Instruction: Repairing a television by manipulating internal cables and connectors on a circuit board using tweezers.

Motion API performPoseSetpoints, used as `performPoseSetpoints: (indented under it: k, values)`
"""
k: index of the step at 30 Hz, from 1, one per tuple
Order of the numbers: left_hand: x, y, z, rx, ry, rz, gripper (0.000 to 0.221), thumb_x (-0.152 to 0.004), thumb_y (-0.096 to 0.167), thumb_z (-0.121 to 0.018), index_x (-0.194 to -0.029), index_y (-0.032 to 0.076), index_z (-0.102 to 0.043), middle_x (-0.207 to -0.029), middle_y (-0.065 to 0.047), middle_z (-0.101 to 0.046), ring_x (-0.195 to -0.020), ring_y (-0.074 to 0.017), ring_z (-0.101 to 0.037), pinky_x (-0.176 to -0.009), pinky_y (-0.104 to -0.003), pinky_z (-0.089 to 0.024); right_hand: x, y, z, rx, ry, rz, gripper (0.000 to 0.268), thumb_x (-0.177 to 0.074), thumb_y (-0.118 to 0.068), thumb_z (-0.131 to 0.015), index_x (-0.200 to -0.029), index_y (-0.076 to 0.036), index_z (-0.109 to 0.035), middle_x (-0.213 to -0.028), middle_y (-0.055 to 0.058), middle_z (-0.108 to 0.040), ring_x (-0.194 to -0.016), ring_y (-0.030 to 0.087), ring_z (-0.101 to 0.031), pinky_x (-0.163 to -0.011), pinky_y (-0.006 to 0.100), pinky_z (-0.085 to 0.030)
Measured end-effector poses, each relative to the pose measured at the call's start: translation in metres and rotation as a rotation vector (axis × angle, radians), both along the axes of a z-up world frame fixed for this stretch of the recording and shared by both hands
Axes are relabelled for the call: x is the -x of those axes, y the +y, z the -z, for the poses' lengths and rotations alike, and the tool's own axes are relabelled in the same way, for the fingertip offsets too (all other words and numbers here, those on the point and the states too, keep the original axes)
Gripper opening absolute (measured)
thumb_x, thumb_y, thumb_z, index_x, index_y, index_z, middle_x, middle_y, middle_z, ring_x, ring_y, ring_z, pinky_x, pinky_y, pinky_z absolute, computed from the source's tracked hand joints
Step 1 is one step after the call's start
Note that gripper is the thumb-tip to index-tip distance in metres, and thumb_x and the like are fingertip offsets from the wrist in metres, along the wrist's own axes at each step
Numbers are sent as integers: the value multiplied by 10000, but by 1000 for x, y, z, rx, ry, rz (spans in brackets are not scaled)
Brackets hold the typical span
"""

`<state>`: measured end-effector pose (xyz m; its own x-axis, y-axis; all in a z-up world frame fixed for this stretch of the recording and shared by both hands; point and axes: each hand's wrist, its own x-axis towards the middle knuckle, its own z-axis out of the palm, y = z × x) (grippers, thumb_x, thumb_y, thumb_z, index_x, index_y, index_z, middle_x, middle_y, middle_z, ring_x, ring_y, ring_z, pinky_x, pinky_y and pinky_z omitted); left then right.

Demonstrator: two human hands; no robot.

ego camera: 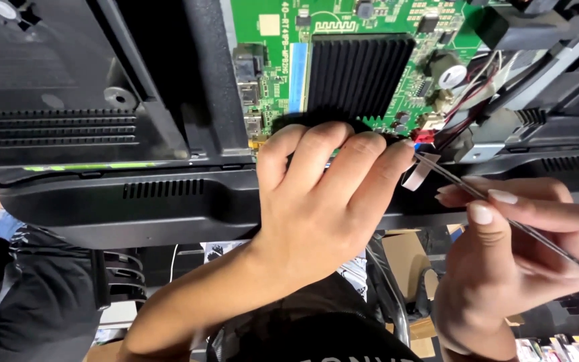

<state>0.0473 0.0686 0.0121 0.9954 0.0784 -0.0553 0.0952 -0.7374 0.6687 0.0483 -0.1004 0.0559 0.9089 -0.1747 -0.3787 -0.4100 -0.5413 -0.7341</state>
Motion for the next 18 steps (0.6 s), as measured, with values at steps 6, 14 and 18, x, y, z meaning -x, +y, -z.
performPoseSetpoints:
  k: [6, 14, 18]
  values:
    - [-1, -4, -1, -10, -3, 0, 92, -1074, 123, -698, -1021, 148, -769, -1010, 5, -678, -954, -229, -589, -888, -384, -387, -4, -21, 8, -287, 29, -78, 162, -1015, -127, -710, -1026, -60, -563, -960, 182, -662, -820, 270, -777, -734, 344, -755]
    - [-3, -8, -2, -37, -18, -6, 118, -1073, 251, -755, -983, 176, -757, -974, 20, -656, -933, -223, -576, -894, -381, -370, -4, -38, 1, -53, -166, -43, 177, -1126, -176, -646, -1078, -55, -527, -1003, 183, -542, -761, 301, -629, -666, 361, -551]
    - [-1, -9, -4, -57, -11, -21, 129, -1053, 112, -791, -972, 198, -739, -966, 27, -639, -958, -226, -557, -907, -385, -358, -9, -62, -7, -94, -72, 34, 364, -1188, -374, -463, -992, -91, -347, -1040, 196, -441, -873, 343, -518, -905, 444, -554]
